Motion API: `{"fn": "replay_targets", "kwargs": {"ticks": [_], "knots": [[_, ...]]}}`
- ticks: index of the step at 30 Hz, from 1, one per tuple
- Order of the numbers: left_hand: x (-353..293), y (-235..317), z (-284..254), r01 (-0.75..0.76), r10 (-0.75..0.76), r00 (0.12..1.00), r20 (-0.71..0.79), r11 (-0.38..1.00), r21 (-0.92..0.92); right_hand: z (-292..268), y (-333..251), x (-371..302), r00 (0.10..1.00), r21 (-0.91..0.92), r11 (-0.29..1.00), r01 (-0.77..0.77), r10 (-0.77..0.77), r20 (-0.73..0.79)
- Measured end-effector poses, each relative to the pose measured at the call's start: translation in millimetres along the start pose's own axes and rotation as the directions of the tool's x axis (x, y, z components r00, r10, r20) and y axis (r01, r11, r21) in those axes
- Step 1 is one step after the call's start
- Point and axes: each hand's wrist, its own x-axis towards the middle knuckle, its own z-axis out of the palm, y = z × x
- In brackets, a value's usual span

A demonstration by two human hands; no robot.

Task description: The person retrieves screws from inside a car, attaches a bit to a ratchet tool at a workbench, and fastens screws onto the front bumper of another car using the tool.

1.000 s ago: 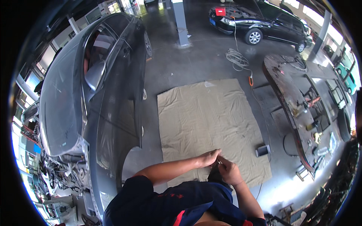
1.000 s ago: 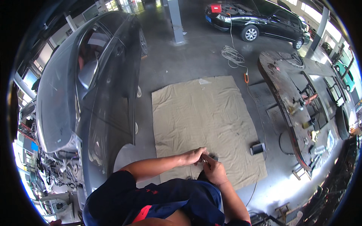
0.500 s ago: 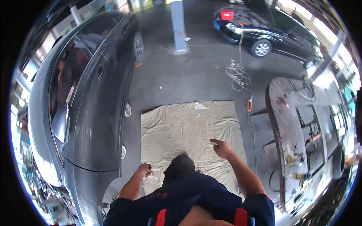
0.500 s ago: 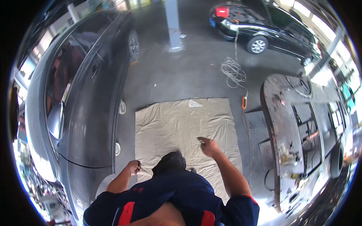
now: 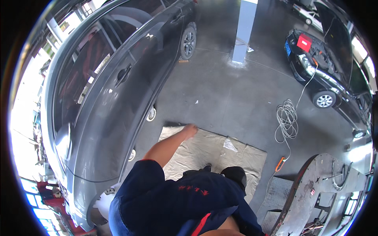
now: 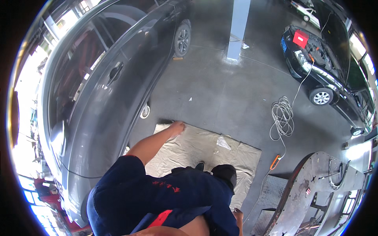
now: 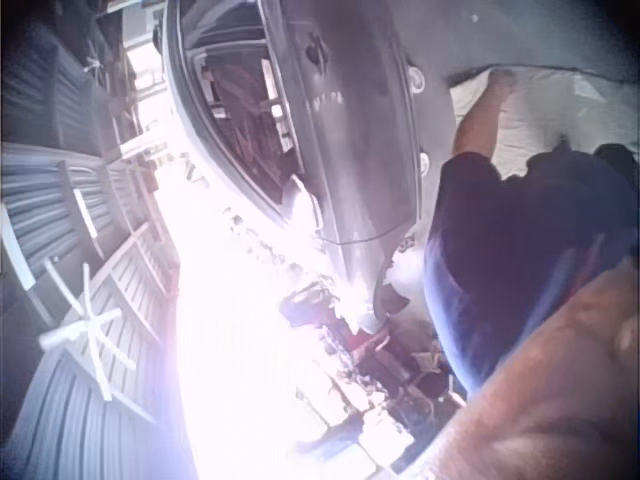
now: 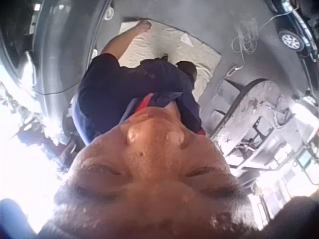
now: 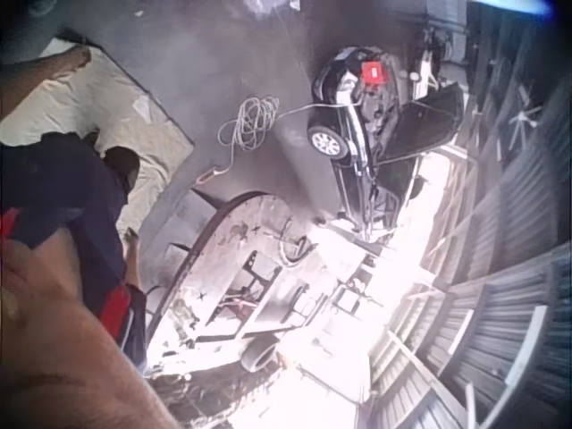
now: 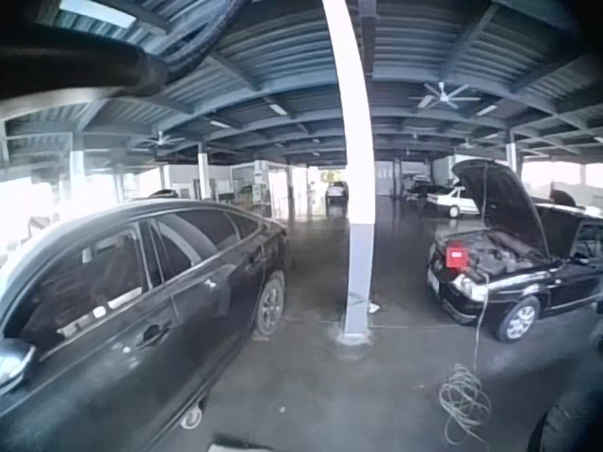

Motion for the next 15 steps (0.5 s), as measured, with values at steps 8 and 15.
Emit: {"fn": "replay_targets", "kwargs": {"ticks": [8, 15], "knots": [[200.3, 213.9, -30.0, -0.370, 0.398, 0.917, 0.007, 0.846, 0.385, -95.6, -154.3, 264.3, 0.968, -0.062, 0.968, 0.242, -0.245, -0.045], [298.6, 139.8, 14.4, 0.017, -0.189, 0.967, 0.173, 0.720, 0.694, -402.6, -520.8, 451.0, 1.000, 0.369, 0.929, 0.019, -0.022, 0.002]]}}
